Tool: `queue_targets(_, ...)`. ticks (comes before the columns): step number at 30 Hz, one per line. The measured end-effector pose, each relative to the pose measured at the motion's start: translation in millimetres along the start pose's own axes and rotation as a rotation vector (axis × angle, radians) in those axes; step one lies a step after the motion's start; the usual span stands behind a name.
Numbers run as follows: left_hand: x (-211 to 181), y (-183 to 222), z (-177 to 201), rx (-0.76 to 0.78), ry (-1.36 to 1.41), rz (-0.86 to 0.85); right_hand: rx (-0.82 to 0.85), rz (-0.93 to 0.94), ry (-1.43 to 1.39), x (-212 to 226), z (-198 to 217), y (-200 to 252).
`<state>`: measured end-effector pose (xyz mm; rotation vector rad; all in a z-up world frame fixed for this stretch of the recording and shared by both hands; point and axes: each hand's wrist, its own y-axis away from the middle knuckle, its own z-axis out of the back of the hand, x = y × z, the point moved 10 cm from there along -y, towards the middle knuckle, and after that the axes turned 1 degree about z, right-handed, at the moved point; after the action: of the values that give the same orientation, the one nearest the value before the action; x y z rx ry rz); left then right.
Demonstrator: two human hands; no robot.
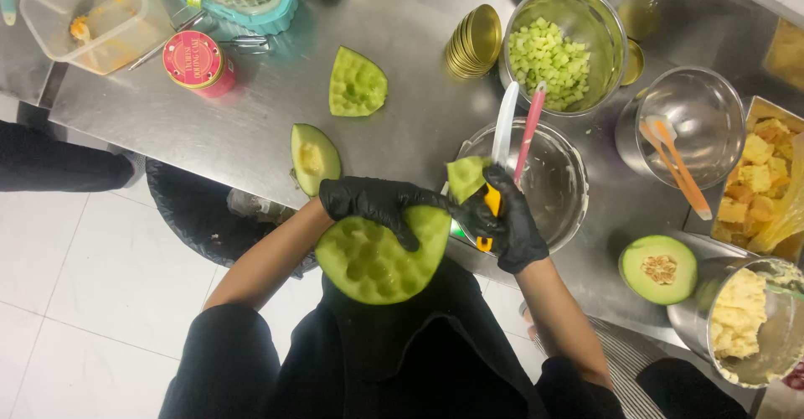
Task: Peeling the skin off a melon and dicing the fruit into a metal bowl on a scale.
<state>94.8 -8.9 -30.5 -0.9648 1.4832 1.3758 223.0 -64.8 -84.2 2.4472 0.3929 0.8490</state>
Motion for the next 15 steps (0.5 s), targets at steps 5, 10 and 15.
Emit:
queue_targets(5,27,-3,26,-0.094,-0.058,-0.126,-0.065,0.066,0.107,18,10,3)
queue_targets(10,116,-27,85,-0.445,-0.053,-0.155,-0.269,0.259,0.55,19,24,12)
queue_targets(15,161,-29,118,-0.869,-0.611,0.21,-0.281,0.591,1.192,32,-27,25)
